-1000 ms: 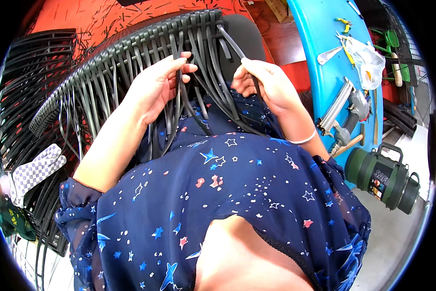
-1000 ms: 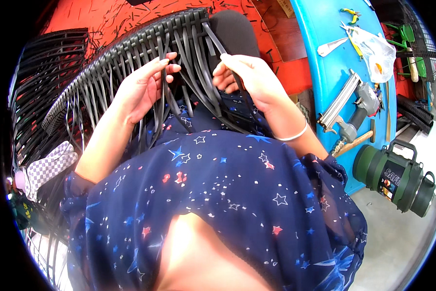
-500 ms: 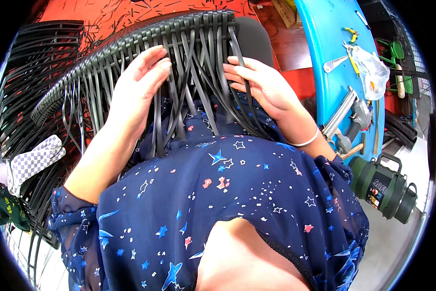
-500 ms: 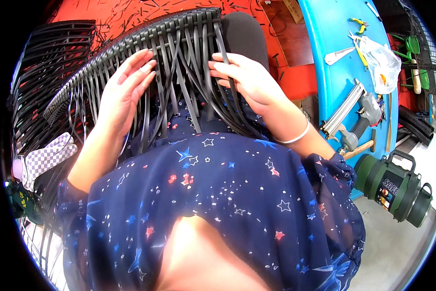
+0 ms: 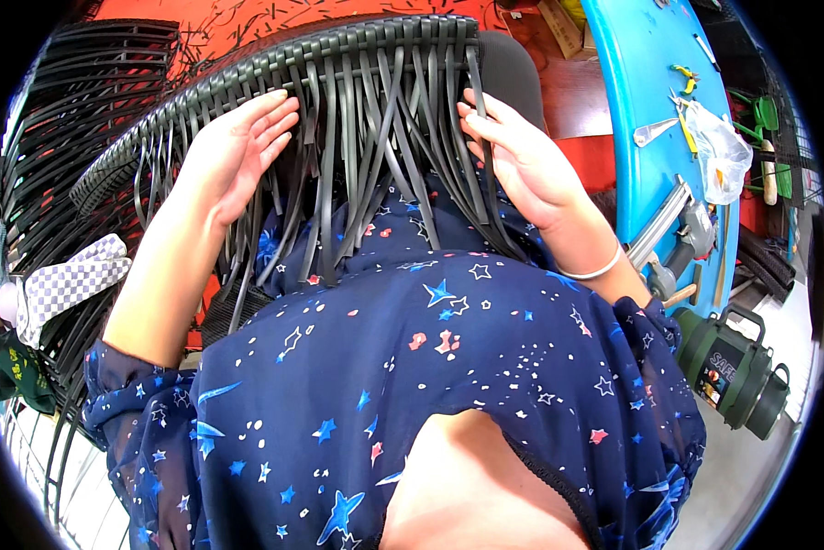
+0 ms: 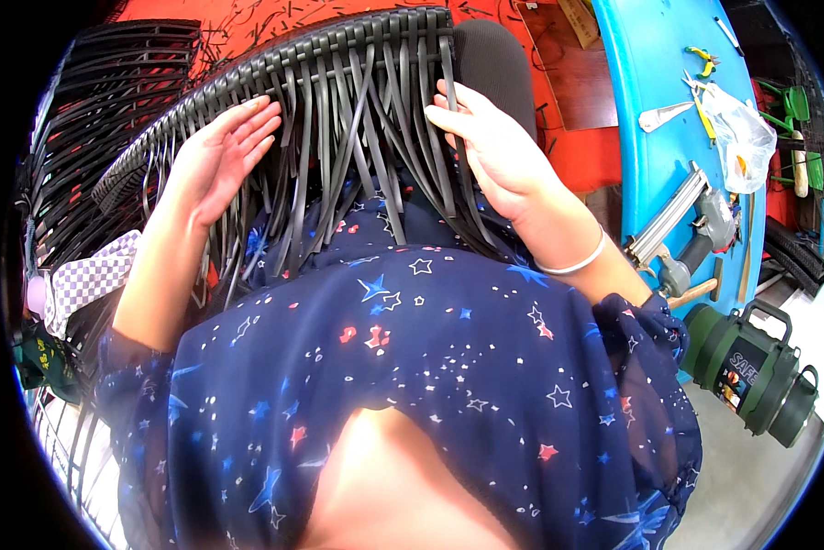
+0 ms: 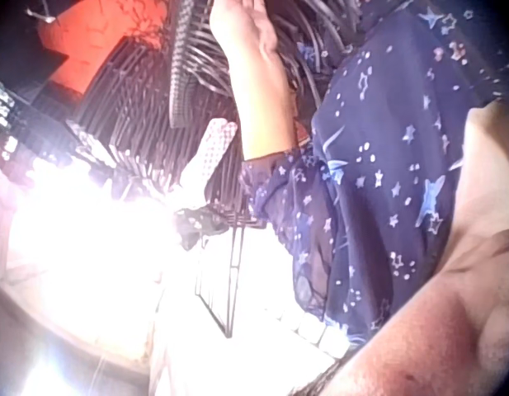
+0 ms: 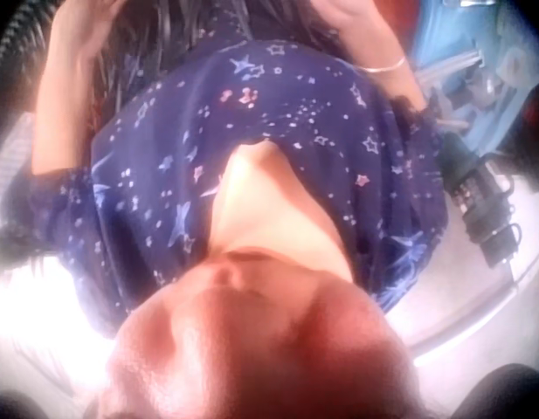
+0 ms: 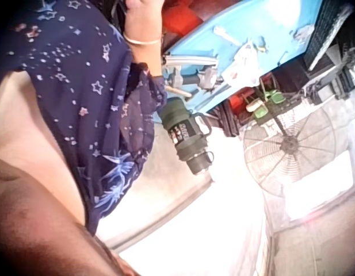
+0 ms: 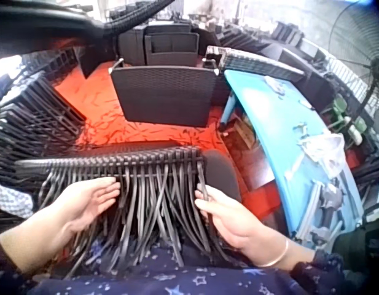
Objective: The person weaves black plastic strips into the frame of a wicker chair. They thread the strips through the vertical supports by hand and use a pneumatic staple gun to secure the woven sections. The person works on the chair's backrest, adjusting the strips and firing staples to hold the weave in place.
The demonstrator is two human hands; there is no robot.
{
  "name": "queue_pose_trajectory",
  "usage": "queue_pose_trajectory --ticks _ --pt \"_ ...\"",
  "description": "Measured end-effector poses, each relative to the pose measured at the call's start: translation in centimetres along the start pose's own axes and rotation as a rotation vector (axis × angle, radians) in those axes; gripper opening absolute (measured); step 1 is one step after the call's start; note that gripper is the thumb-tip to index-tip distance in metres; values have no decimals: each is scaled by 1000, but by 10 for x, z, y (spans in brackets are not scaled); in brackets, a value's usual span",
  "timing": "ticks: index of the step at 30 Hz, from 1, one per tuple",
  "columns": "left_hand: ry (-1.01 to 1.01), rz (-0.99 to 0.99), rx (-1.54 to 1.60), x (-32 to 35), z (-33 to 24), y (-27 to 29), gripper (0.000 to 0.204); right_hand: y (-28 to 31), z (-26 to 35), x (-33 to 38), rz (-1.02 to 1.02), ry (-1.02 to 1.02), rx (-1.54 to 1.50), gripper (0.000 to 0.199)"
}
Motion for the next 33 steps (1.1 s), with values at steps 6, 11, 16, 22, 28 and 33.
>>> queue_pose_trajectory --ticks 6,11,16,22,28,33 --pt "-145 -4 -208 17 -6 -10 43 1 1 1 52 -40 -156 33" --pt "-102 -25 -171 8 0 -5 43 9 -5 -4 57 -102 -313 27" --pt "-33 9 -71 -7 -2 -2 28 -4 -2 0 61 -68 -231 24" --pt "36 56 -152 -20 -3 7 27 -6 -9 -3 -127 -138 -237 27" --pt "101 21 -181 -18 -2 7 22 -8 -14 -10 -95 -85 -202 28" --pt "118 3 -204 -20 1 1 24 -11 -9 -6 -135 -116 -191 28"
Point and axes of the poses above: each hand's wrist, its own x-axis away from the middle knuckle, its own y-axis out of the back of the hand, z = x × y, the point moved 6 cm from there along -x, towards the middle knuckle, and after that the axes turned 1 degree about -z, right-handed, at the moved point
